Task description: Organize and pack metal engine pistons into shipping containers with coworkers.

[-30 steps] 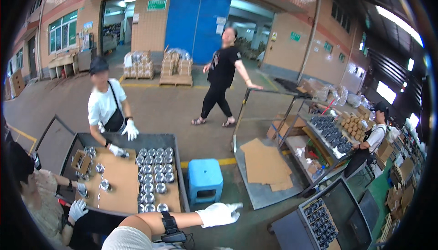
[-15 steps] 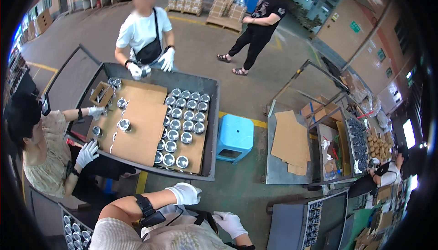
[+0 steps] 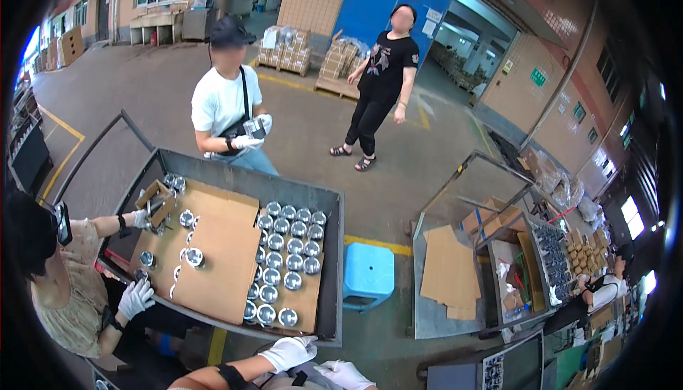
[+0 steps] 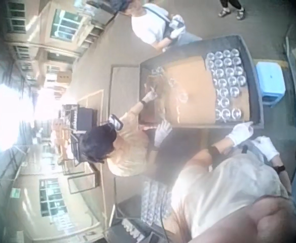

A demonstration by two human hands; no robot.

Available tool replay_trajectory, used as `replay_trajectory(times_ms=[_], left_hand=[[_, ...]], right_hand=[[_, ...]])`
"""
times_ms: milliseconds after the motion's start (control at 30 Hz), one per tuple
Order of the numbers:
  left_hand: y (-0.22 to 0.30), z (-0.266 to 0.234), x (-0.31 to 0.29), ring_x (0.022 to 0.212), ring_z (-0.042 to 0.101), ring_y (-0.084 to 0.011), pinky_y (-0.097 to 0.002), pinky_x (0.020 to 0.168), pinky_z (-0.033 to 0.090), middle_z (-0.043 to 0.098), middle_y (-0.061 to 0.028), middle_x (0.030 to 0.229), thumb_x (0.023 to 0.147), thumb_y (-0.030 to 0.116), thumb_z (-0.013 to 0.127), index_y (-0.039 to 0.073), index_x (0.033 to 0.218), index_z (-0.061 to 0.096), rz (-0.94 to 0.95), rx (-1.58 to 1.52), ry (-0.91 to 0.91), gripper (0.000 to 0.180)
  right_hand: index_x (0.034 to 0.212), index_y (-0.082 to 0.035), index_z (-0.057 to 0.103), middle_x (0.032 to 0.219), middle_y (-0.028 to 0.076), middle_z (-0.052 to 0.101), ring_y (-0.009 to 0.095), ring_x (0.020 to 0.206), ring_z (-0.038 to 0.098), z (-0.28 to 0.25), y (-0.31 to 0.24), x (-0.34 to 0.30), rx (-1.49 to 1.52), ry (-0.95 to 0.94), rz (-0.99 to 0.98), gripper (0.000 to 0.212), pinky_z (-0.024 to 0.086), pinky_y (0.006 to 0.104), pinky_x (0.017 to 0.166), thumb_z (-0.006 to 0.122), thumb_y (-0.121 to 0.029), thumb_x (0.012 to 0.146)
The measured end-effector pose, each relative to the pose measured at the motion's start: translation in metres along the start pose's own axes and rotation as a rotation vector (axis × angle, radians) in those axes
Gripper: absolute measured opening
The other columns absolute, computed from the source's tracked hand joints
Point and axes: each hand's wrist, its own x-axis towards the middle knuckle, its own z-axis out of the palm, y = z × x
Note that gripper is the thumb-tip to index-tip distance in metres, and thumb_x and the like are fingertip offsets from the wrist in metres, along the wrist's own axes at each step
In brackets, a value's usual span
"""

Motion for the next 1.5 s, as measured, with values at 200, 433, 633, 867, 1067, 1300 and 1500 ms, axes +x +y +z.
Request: replay_trajectory(times_ms=[200, 433, 633, 867, 1067, 1300, 1500], left_hand=[[-0.024, -0.002, 0.038, 0.088, 0.060, -0.0125, -0.0245, 0.077, 0.048, 0.063, -0.0070, 0.098, 0.084, 0.012, 0.062, -0.002, 0.125, 0.046, -0.069, -0.955, 0.568, 0.047], [0.007, -0.062, 0.021, 0.092, 0.059, -0.0157, -0.0257, 0.081, 0.049, 0.061, -0.0107, 0.104, 0.082, 0.006, 0.063, -0.001, 0.128, 0.045, -0.193, -1.274, 0.867, 0.050], [0.006, -0.081, -0.001, 0.098, 0.059, -0.0197, -0.0312, 0.088, 0.048, 0.059, -0.0142, 0.108, 0.088, 0.013, 0.058, -0.006, 0.127, 0.045, -0.166, -1.152, 1.170, 0.045], [-0.001, -0.080, -0.028, 0.114, 0.052, -0.0271, -0.0384, 0.105, 0.031, 0.056, -0.0186, 0.122, 0.097, 0.028, 0.037, -0.004, 0.121, 0.055, 0.053, -1.014, 1.180, 0.043], [0.054, -0.100, -0.046, 0.132, 0.034, -0.0292, -0.0457, 0.113, 0.004, 0.039, -0.0187, 0.140, 0.094, 0.039, 0.034, 0.003, 0.128, 0.051, 0.056, -0.297, 1.330, 0.053], [0.077, -0.123, -0.067, 0.111, 0.049, -0.0404, -0.0559, 0.101, 0.032, 0.052, -0.0215, 0.112, 0.090, 0.048, 0.034, 0.000, 0.119, 0.052, 0.611, 0.192, 1.852, 0.058], [0.081, -0.125, -0.051, 0.104, 0.054, -0.0289, -0.0513, 0.105, 0.029, 0.055, -0.0140, 0.105, 0.084, 0.025, 0.050, 0.000, 0.116, 0.048, 0.389, -0.120, 1.436, 0.040]], right_hand=[[0.080, -0.004, 0.063, 0.071, 0.016, 0.061, 0.029, 0.065, 0.060, -0.030, -0.052, 0.043, -0.010, -0.062, -0.286, 0.033, 0.045, 0.0406, 0.060, 0.047, -0.029, 0.093], [0.097, -0.004, 0.066, 0.088, 0.014, 0.066, 0.019, 0.082, 0.060, -0.031, -0.092, 0.085, 0.260, -0.223, -0.628, 0.017, 0.048, 0.0315, 0.075, 0.053, -0.013, 0.090], [0.089, -0.001, 0.066, 0.075, 0.003, 0.065, 0.011, 0.063, 0.055, 0.011, -0.066, 0.130, 0.134, -0.272, -0.883, 0.015, 0.045, 0.0303, 0.055, 0.054, -0.010, 0.089], [0.104, -0.002, 0.060, 0.088, 0.008, 0.062, 0.017, 0.079, 0.055, -0.036, -0.122, 0.100, 0.209, -0.543, -1.030, 0.021, 0.046, 0.0298, 0.073, 0.055, -0.017, 0.090], [0.113, 0.001, 0.050, 0.090, 0.008, 0.056, 0.016, 0.077, 0.053, -0.028, -0.114, 0.106, 0.612, -0.996, -0.673, 0.026, 0.046, 0.0294, 0.073, 0.041, -0.016, 0.096], [0.104, -0.010, 0.067, 0.092, 0.015, 0.067, 0.027, 0.085, 0.063, -0.095, -0.161, 0.102, -0.486, -0.878, -0.728, 0.043, 0.049, 0.0326, 0.071, 0.054, -0.047, 0.086], [0.125, -0.004, 0.046, 0.111, 0.010, 0.057, 0.017, 0.094, 0.055, -0.069, -0.133, 0.111, 0.444, -0.560, -0.893, 0.051, 0.045, 0.0327, 0.082, 0.064, -0.025, 0.083]])
